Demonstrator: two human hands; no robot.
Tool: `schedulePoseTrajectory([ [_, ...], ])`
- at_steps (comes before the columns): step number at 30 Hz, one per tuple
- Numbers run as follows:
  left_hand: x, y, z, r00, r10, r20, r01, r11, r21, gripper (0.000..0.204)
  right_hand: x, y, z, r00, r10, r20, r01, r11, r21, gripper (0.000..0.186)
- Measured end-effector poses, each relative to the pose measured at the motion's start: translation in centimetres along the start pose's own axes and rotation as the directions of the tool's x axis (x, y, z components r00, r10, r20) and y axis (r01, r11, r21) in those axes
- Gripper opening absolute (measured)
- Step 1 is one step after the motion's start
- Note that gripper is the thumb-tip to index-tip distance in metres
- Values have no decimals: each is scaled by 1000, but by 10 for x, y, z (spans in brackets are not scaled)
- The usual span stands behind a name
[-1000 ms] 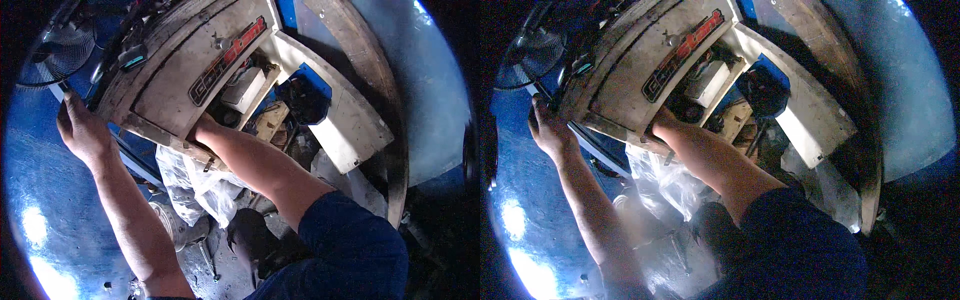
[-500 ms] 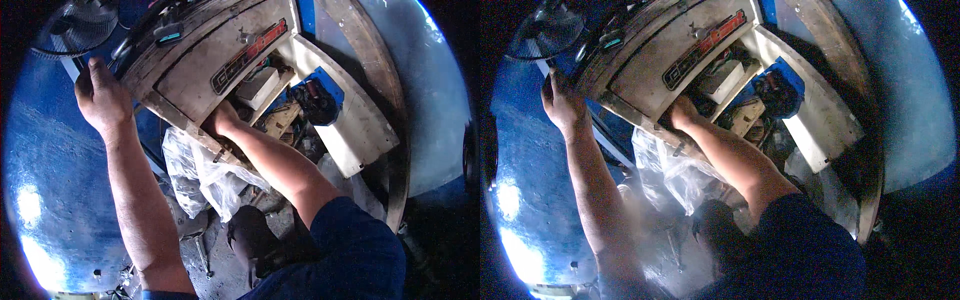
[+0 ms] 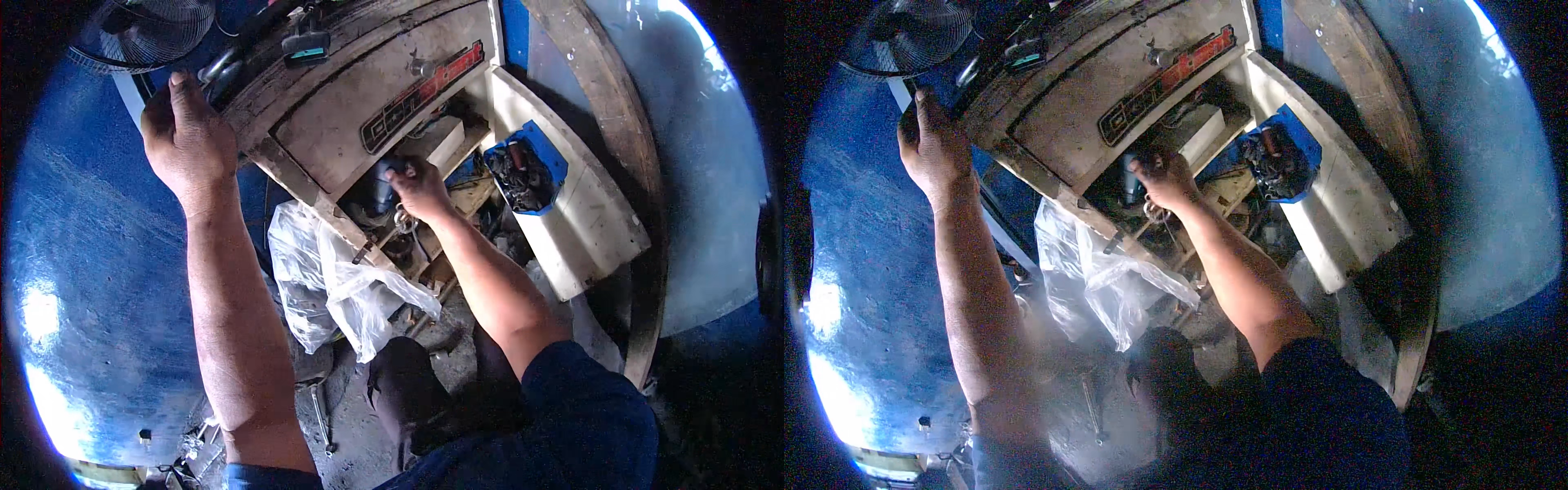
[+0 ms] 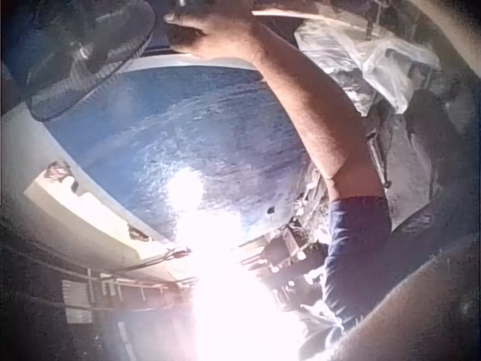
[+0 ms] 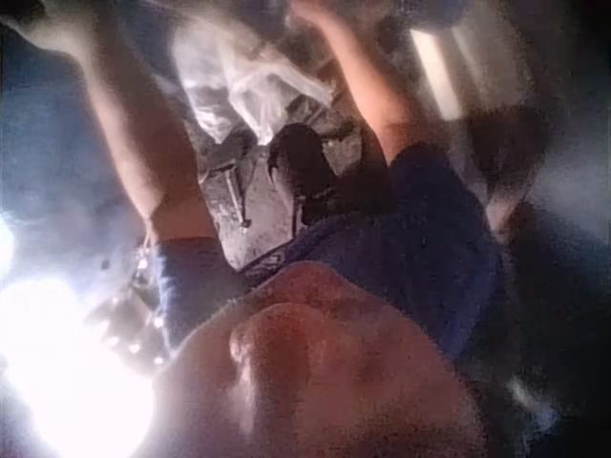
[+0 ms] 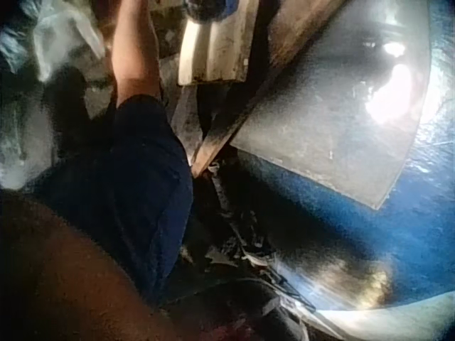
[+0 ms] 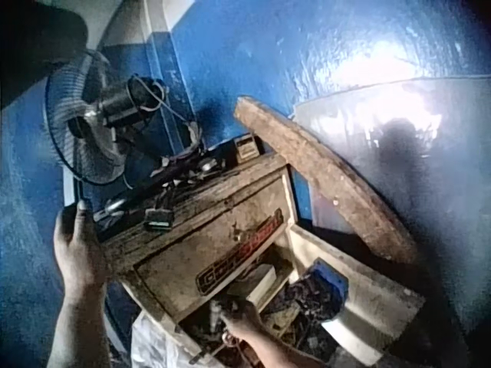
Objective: The person retrieves tools and parts from a cabinet, walks to an open vehicle engine bay, and uses an inspection mirror and a light while working inside the engine compartment by hand.
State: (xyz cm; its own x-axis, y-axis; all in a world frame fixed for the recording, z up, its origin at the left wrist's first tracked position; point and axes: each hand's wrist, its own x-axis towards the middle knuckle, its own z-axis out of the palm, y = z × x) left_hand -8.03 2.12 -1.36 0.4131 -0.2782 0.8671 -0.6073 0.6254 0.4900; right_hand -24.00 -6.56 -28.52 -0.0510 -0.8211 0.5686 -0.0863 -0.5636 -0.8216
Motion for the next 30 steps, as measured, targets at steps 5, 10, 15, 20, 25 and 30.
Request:
schedulePoseTrajectory([
  [5,2,-2,0,1000,13,-3,-13,1000,24,37,-1,12,-20,872,481,90,-461,745,483,29],
  [10,2,-1,-2,999,20,25,-23,992,123,38,-30,12,-59,776,595,209,-574,528,626,26],
  [15,-1,2,4,999,8,-39,-7,1000,16,42,-73,8,-93,683,713,161,-616,442,652,28],
  [20,-4,13,3,995,-76,-67,74,997,-33,45,-116,-5,-114,639,738,216,-608,313,729,20],
  [25,-97,23,-35,988,38,-147,-58,990,-129,40,-153,-11,-133,769,568,292,-525,302,796,18],
  [30,-288,23,-63,566,-612,553,789,596,-147,71,-167,-27,-157,835,510,207,-525,629,573,45],
])
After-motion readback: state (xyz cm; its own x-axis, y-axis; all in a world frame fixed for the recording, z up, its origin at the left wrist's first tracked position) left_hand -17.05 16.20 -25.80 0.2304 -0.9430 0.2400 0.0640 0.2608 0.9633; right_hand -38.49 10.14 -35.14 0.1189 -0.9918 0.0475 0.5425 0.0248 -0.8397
